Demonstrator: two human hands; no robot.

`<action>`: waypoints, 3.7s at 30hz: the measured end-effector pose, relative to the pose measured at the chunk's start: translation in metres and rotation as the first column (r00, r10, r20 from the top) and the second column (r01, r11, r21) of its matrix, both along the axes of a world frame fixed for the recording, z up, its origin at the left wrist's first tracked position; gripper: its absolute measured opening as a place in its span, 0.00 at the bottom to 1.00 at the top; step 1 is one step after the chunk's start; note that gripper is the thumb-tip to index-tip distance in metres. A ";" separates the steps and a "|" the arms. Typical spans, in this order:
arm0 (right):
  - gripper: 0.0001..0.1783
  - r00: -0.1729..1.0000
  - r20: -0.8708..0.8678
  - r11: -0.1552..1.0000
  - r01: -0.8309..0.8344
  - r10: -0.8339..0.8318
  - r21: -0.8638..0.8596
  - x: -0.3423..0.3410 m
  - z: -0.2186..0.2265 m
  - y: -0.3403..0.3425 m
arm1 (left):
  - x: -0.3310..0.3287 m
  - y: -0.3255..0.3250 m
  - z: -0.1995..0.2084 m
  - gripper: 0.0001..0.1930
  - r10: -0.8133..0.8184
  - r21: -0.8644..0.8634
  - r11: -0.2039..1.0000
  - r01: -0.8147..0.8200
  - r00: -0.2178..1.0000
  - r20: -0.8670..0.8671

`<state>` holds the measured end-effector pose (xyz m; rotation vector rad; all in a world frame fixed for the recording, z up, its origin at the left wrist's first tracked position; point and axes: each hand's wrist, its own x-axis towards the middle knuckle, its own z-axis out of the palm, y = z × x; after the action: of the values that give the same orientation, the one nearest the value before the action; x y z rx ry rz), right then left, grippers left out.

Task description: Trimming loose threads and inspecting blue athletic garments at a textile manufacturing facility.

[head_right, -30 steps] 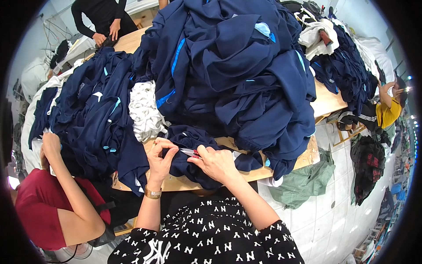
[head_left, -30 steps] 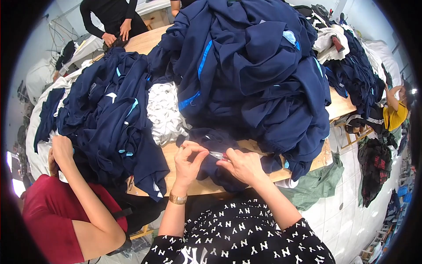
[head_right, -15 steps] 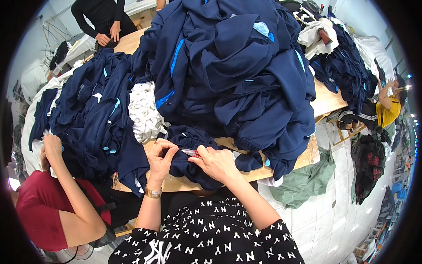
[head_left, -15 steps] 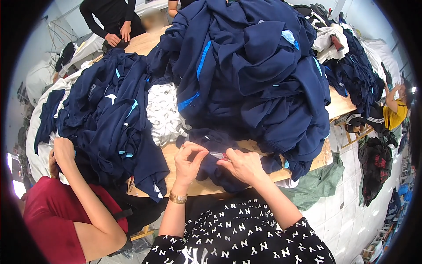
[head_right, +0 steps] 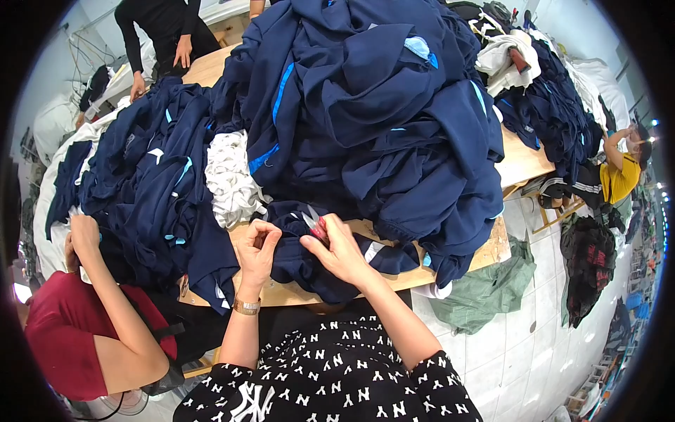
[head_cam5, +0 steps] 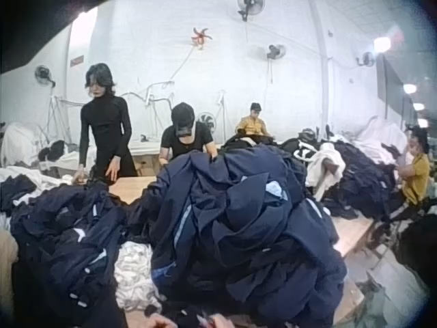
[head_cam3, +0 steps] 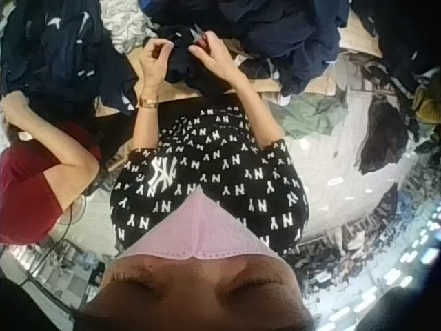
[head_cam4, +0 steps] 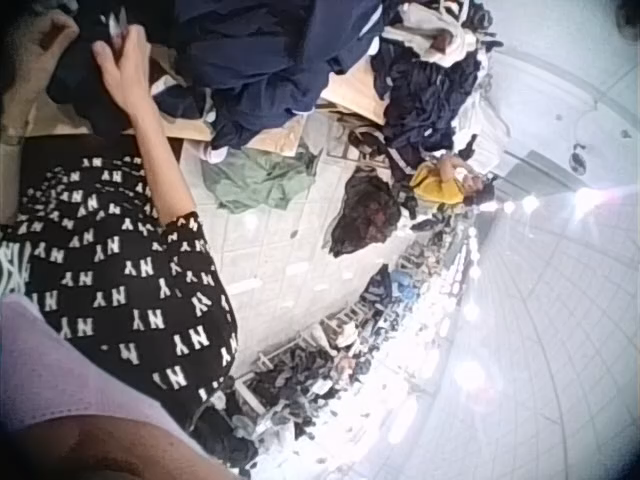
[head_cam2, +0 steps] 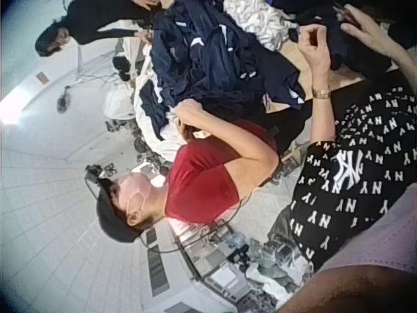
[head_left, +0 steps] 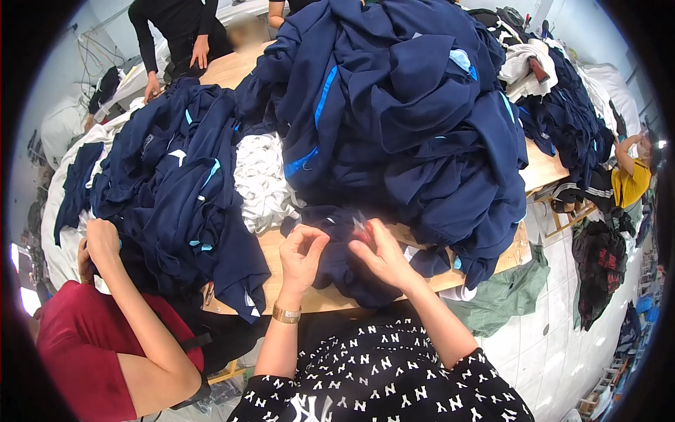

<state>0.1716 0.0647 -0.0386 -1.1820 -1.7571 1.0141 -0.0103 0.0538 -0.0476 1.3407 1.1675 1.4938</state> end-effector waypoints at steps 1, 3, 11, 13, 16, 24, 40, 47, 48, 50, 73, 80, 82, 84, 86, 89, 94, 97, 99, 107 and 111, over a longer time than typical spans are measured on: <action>0.17 0.985 -0.163 0.997 -0.058 0.048 -0.058 -0.002 -0.014 0.002 | 0.004 0.002 -0.004 0.02 -0.011 -0.004 1.000 0.011 1.000 0.000; 0.17 0.939 -0.303 0.942 -0.239 0.161 -0.237 -0.008 -0.010 0.004 | 0.001 0.000 -0.005 0.02 0.038 -0.060 0.998 -0.037 0.999 0.028; 0.11 0.860 -0.495 0.947 -0.254 0.127 -0.198 -0.001 0.003 0.010 | -0.023 -0.026 0.012 0.24 0.198 -0.253 0.929 -0.271 0.939 -0.280; 0.10 0.847 -0.518 0.941 -0.264 0.120 -0.212 -0.001 0.010 0.010 | -0.017 -0.034 0.018 0.29 -0.047 -0.503 0.864 -0.016 0.992 -0.114; 0.10 0.827 -0.549 0.936 -0.278 0.119 -0.217 -0.003 0.014 0.008 | 0.006 -0.041 0.024 0.29 -0.051 -0.628 0.729 0.272 0.937 0.346; 0.11 0.949 -0.314 0.987 -0.036 -0.014 -0.155 -0.004 0.019 0.003 | 0.032 -0.033 0.031 0.10 0.180 -0.465 0.818 0.339 0.617 0.766; 0.16 0.919 -0.365 0.935 0.010 -0.149 -0.355 -0.005 0.039 -0.013 | 0.052 -0.045 0.008 0.11 0.013 -0.225 0.959 0.170 0.771 0.637; 0.13 0.938 -0.318 0.969 0.066 -0.142 -0.238 -0.006 0.023 -0.014 | 0.051 -0.042 0.012 0.10 0.002 -0.210 0.970 0.122 0.860 0.511; 0.13 0.911 -0.393 0.967 0.026 -0.128 -0.253 -0.006 0.022 -0.014 | 0.050 -0.041 0.008 0.11 0.021 -0.234 0.961 0.150 0.801 0.599; 0.13 0.878 -0.466 0.965 -0.018 -0.111 -0.263 -0.006 0.020 -0.015 | 0.046 -0.038 0.002 0.12 0.064 -0.290 0.939 0.186 0.733 0.678; 0.17 0.930 -0.365 0.990 0.000 -0.052 -0.141 -0.010 0.031 -0.030 | 0.052 -0.036 0.010 0.13 0.177 -0.339 0.934 0.109 0.684 0.708; 0.14 0.912 -0.383 0.975 0.070 -0.148 -0.210 -0.011 0.032 -0.025 | 0.056 -0.037 0.009 0.12 0.218 -0.365 0.926 0.101 0.646 0.731; 0.14 0.908 -0.385 0.971 0.081 -0.165 -0.227 -0.013 0.030 -0.023 | 0.060 -0.039 0.009 0.10 0.245 -0.365 0.930 0.050 0.657 0.713; 0.15 0.904 -0.388 0.967 0.088 -0.179 -0.241 -0.013 0.030 -0.023 | 0.063 -0.042 0.006 0.09 0.242 -0.351 0.936 0.025 0.677 0.695; 0.15 0.918 -0.339 0.960 0.124 -0.208 -0.252 -0.013 0.029 -0.024 | 0.065 -0.044 0.006 0.08 0.240 -0.337 0.942 0.003 0.696 0.677; 0.15 0.914 -0.343 0.955 0.127 -0.217 -0.267 -0.012 0.029 -0.023 | 0.069 -0.045 0.013 0.05 0.207 -0.283 0.959 -0.006 0.696 0.688; 0.18 0.939 -0.321 0.980 0.063 -0.121 -0.187 -0.012 0.035 -0.031 | 0.060 -0.042 0.009 0.07 0.189 -0.330 0.938 0.105 0.643 0.743; 0.20 0.931 -0.364 0.993 -0.037 -0.007 -0.115 -0.007 0.032 -0.034 | 0.055 -0.037 0.017 0.09 0.221 -0.383 0.909 0.163 0.591 0.776; 0.20 0.924 -0.383 0.992 -0.054 0.006 -0.116 -0.004 0.035 -0.035 | 0.052 -0.032 0.018 0.13 0.248 -0.412 0.889 0.198 0.548 0.799; 0.16 0.964 0.252 0.971 0.028 -0.089 0.237 0.019 0.036 -0.026 | 0.043 -0.032 0.032 0.17 0.304 -0.491 0.827 0.273 0.517 0.800; 0.19 0.867 0.480 0.938 -0.047 -0.132 0.343 0.017 0.037 -0.024 | 0.042 -0.033 0.035 0.17 0.256 -0.491 0.823 0.284 0.587 0.768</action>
<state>0.1886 0.0407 -0.0012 -1.3177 -2.1831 0.3494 0.0316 0.0209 -0.0128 0.1375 0.8378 1.3238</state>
